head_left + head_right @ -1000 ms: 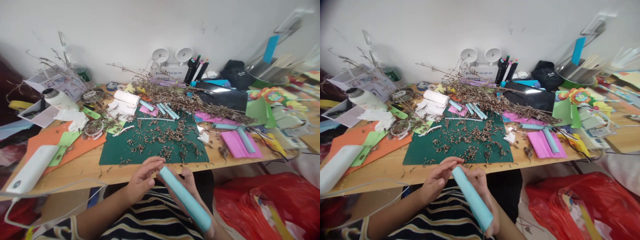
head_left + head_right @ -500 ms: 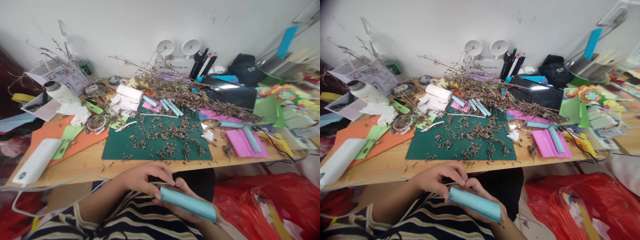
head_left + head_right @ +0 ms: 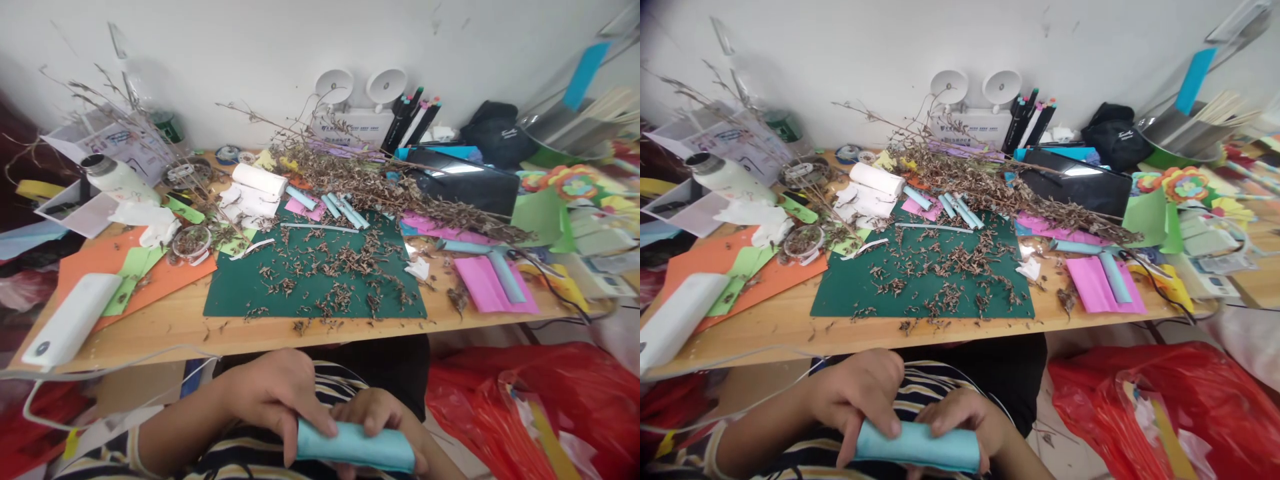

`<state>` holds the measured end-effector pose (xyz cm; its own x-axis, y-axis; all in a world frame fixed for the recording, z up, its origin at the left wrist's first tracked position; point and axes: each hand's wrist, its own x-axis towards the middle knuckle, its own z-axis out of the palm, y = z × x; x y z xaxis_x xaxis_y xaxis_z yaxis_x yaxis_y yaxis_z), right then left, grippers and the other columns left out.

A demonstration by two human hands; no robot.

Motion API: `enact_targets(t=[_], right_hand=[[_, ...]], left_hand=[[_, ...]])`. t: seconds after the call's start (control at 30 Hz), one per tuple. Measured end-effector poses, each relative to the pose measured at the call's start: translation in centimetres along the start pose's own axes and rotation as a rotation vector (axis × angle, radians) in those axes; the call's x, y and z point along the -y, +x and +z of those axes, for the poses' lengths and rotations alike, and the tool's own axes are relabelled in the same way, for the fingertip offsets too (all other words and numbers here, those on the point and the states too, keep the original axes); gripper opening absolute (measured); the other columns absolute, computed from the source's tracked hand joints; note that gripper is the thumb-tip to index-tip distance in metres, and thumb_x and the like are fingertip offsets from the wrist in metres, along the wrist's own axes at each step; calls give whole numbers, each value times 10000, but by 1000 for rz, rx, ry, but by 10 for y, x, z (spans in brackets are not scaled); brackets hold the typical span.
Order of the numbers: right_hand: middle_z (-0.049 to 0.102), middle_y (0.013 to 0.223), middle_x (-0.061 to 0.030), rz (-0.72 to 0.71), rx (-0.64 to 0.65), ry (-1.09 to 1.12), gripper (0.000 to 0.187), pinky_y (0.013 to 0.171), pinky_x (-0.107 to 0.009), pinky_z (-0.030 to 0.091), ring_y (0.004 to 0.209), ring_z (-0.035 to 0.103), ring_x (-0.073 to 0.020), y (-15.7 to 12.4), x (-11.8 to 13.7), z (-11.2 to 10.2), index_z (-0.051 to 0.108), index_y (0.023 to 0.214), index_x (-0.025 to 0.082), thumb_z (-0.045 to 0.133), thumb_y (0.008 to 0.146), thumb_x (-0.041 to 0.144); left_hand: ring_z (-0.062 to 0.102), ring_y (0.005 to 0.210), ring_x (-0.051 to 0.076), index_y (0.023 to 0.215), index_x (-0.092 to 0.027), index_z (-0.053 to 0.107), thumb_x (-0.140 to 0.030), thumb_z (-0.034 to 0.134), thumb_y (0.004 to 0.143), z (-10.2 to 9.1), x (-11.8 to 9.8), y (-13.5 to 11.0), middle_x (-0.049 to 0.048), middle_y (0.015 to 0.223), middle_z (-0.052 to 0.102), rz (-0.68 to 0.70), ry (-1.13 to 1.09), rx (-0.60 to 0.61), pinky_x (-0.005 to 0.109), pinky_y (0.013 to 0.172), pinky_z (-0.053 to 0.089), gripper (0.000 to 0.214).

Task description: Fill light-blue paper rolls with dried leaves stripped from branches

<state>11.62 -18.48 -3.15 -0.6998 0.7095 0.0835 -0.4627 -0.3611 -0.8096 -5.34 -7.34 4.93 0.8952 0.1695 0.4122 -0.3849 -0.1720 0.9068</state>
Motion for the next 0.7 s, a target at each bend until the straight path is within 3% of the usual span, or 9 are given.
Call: enact_targets(t=[0.1,0.23,0.37,0.5,0.6,0.7], right_hand=[[506,389,38,-316,69,82,529,707,-222,411,546,573,-113,2,-3,1,540,591,233,593,395,721],[366,294,55,-493,30,107,428,750,-221,381,535,517,-99,5,3,9,428,427,218,595,591,577],[357,262,52,-459,-20,193,436,715,-218,387,492,508,-102,5,9,16,391,400,214,586,625,533],[556,375,-4,-357,-87,213,432,682,-223,401,488,551,-106,2,11,19,396,428,211,578,620,553],[655,522,-47,-319,-114,213,378,639,-228,415,518,598,-124,-1,14,19,466,491,222,578,618,560],[674,574,-62,-188,-124,177,381,656,-246,428,592,640,-162,-4,19,18,600,655,246,590,566,616]], left_hand=[[518,470,87,1027,-132,610,-401,368,849,7,-4,-8,37,456,539,8,-152,63,163,557,390,403],[566,553,105,1024,-153,628,-445,410,814,13,-5,-16,69,559,594,-149,-296,129,149,602,417,421],[542,526,107,967,-119,656,-495,490,744,14,-2,-18,87,575,596,-231,-395,100,162,557,411,467],[547,517,111,911,-96,670,-541,508,707,14,1,-20,89,555,596,-365,-470,68,168,521,408,515],[561,510,113,866,-100,674,-564,525,680,17,5,-25,75,530,594,-439,-512,7,172,513,415,521],[553,468,99,826,-101,672,-523,559,683,24,11,-31,50,489,574,-446,-597,-124,168,488,407,461]])
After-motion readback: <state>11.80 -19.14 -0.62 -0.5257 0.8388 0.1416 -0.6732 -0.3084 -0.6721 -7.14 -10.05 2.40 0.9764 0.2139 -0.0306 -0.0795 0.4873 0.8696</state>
